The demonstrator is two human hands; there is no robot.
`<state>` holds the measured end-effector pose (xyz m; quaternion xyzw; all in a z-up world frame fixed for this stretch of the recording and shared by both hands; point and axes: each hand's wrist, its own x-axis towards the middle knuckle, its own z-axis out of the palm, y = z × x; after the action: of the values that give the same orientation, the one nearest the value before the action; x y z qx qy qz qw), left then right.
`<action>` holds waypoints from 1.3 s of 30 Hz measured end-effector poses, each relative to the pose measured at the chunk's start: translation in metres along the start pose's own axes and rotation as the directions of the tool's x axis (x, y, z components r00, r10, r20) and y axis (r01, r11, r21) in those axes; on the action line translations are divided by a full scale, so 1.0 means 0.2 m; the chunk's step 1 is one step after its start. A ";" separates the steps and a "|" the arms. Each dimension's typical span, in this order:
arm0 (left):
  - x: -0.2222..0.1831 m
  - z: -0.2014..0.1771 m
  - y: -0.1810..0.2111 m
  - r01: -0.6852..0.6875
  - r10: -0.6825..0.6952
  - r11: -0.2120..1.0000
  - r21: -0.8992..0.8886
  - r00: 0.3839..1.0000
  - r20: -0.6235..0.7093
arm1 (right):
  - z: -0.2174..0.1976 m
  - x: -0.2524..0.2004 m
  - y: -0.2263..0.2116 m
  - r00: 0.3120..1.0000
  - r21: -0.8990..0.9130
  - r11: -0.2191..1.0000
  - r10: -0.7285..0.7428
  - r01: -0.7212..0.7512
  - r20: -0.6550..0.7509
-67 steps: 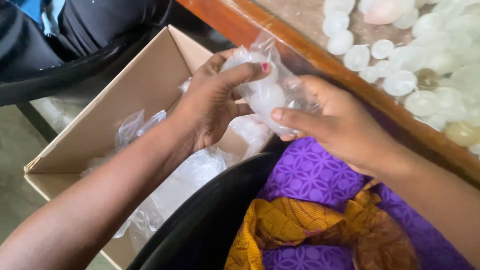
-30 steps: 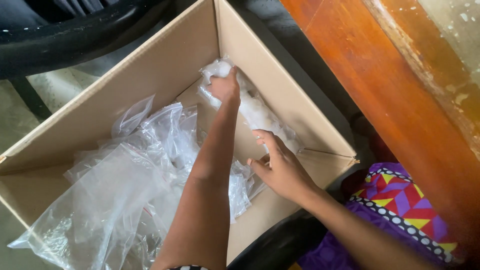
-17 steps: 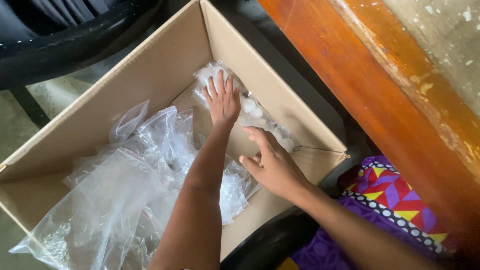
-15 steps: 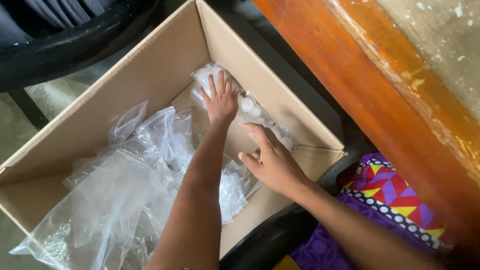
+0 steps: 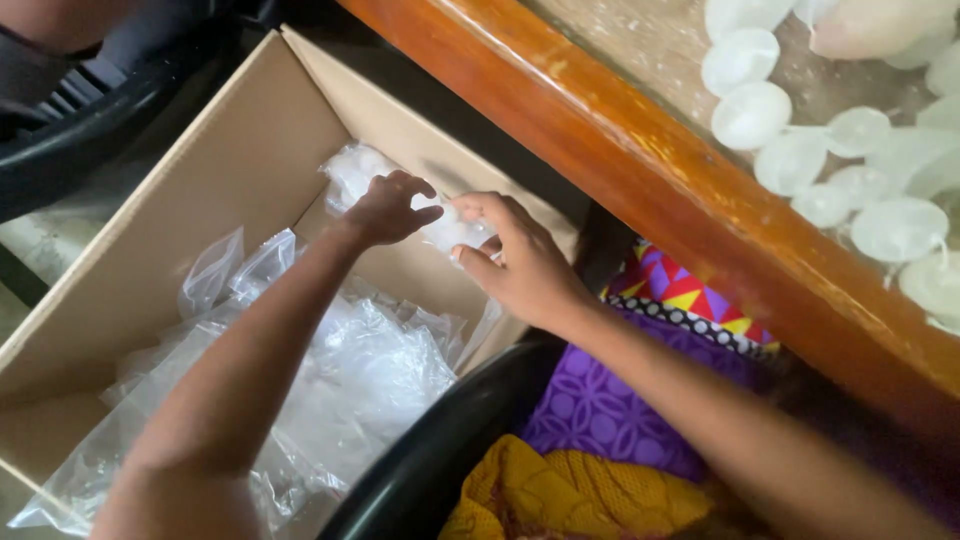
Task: The person packs small white tealight-style candles into a clear plastic bag, filling it from the pile on the table, then seals the bag and places it into a cardboard box alongside other filled bags. They repeat the filling and bagging cycle with the candle pile.
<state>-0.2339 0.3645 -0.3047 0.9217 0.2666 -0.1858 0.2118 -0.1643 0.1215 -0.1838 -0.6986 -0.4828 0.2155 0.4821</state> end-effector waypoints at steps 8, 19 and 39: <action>-0.22 0.45 -0.34 -0.206 0.197 0.978 0.032 0.963 0.182 | -0.14 -0.21 -0.01 0.971 -0.103 0.973 0.216 -0.205 0.106; -0.53 0.24 -0.21 -0.217 0.209 0.976 -0.004 0.936 0.282 | -0.05 -0.22 -0.05 0.965 -0.170 0.985 0.082 -0.040 0.250; -1.17 -0.85 0.67 -0.548 0.435 0.306 -0.778 0.808 -0.398 | -0.38 -0.28 -0.33 0.952 0.327 0.907 0.191 -0.264 0.239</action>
<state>-0.3030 0.2494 -0.0157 0.7282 0.0393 0.1007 0.6768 -0.1616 0.0415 -0.1018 -0.6261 -0.3969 0.4238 0.5204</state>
